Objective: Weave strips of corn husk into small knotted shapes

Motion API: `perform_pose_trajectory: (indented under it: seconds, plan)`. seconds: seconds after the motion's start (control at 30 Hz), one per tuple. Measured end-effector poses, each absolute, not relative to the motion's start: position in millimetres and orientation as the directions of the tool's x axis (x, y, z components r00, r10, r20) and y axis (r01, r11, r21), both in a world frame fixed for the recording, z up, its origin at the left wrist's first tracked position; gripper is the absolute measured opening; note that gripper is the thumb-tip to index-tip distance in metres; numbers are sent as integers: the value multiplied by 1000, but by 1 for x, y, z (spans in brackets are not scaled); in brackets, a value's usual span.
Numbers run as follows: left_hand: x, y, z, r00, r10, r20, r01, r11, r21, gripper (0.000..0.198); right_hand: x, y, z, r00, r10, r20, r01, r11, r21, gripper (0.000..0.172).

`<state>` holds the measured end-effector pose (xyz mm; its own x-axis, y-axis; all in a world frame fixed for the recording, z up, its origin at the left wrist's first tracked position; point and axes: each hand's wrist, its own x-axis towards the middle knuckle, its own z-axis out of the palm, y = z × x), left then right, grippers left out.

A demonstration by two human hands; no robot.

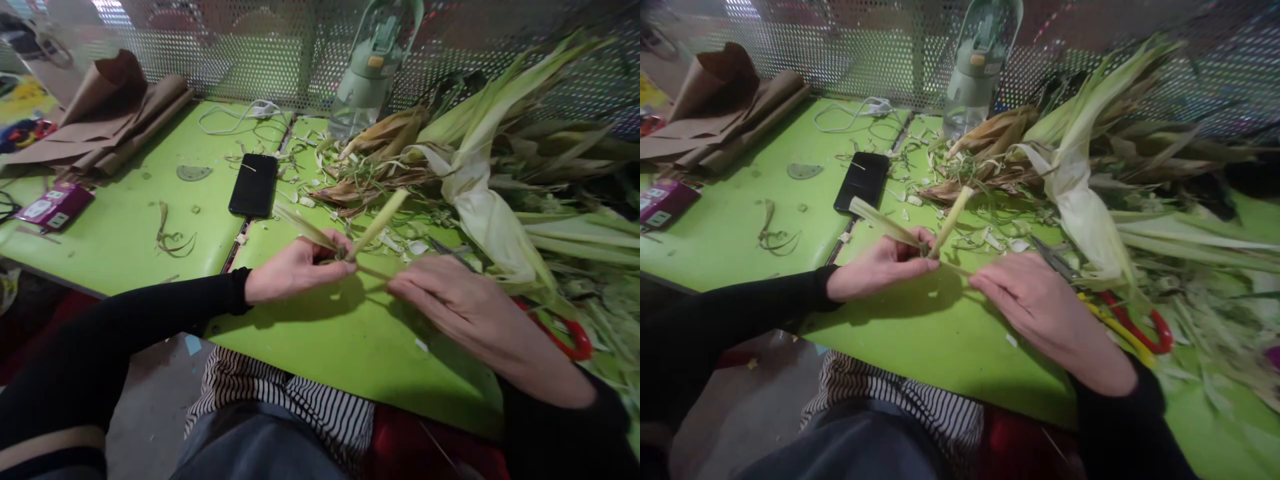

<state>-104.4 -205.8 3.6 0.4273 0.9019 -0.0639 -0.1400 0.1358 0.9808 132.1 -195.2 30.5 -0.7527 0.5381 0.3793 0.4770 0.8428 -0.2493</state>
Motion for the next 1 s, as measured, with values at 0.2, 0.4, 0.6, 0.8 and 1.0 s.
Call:
perform_pose_trajectory:
  seconds: [0.2, 0.4, 0.6, 0.8, 1.0]
  plan:
    - [-97, -206, -3, 318, 944, -88, -458, 234, 858, 11, 96, -214, 3, -430, 665, 610, 696, 675, -246, 23]
    - [-89, -216, -11, 424, 904, -50, -485, 273, 831, 27, 69, -214, -12, -458, 889, 20, 411, 231, -882, 47]
    - [-94, -215, -13, 502, 863, -58, -364, 272, 891, 34, 72, -224, -11, -534, 845, 21, 431, 293, -853, 33]
    - [-104, -218, -1, 507, 862, -11, -210, 137, 968, 27, 73, -234, -14, -736, 665, 130, 413, 593, -691, 30]
    - [-109, -206, -4, 541, 841, -9, -72, 57, 996, 16, 86, -227, 0, -551, 684, 478, 502, 729, -466, 16]
